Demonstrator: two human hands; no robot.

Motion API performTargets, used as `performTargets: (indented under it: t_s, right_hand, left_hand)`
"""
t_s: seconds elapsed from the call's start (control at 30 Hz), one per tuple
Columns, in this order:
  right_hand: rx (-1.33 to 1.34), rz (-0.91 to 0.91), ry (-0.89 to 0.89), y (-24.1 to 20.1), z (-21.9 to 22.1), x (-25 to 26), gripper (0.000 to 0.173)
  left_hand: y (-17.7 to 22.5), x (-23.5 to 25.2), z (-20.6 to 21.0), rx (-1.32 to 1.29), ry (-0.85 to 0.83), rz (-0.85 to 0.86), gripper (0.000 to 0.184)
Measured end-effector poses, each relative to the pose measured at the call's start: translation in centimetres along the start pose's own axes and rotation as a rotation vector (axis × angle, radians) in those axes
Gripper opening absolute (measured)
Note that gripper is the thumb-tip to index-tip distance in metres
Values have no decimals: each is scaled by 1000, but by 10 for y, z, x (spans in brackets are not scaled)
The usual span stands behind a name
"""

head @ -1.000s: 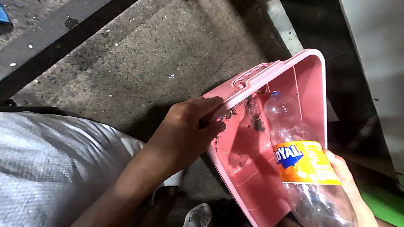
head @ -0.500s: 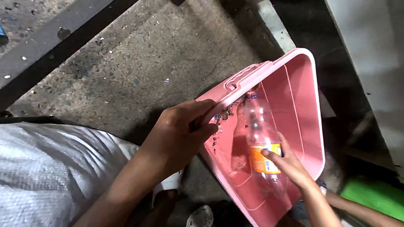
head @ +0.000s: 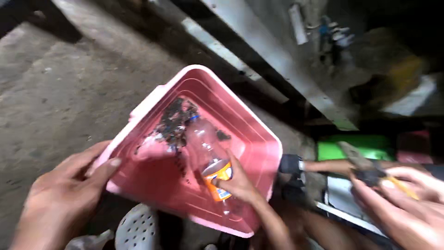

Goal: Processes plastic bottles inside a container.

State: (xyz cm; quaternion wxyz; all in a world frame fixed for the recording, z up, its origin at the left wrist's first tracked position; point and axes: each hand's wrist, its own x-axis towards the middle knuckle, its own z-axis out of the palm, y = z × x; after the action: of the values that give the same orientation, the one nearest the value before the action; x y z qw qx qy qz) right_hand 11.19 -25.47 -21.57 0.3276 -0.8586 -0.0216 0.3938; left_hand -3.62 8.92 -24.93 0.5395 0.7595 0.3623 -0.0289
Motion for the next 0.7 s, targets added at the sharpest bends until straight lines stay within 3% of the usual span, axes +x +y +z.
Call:
performTargets:
  t_s: [0.27, 0.7]
  right_hand:
    - [-317, -67, 108, 1, 10, -27, 110]
    - [-613, -90, 6, 0, 25, -8, 105]
  left_hand:
    - [47, -21, -1, 136, 78, -2, 40]
    - [31, -31, 9, 76, 66, -20, 48]
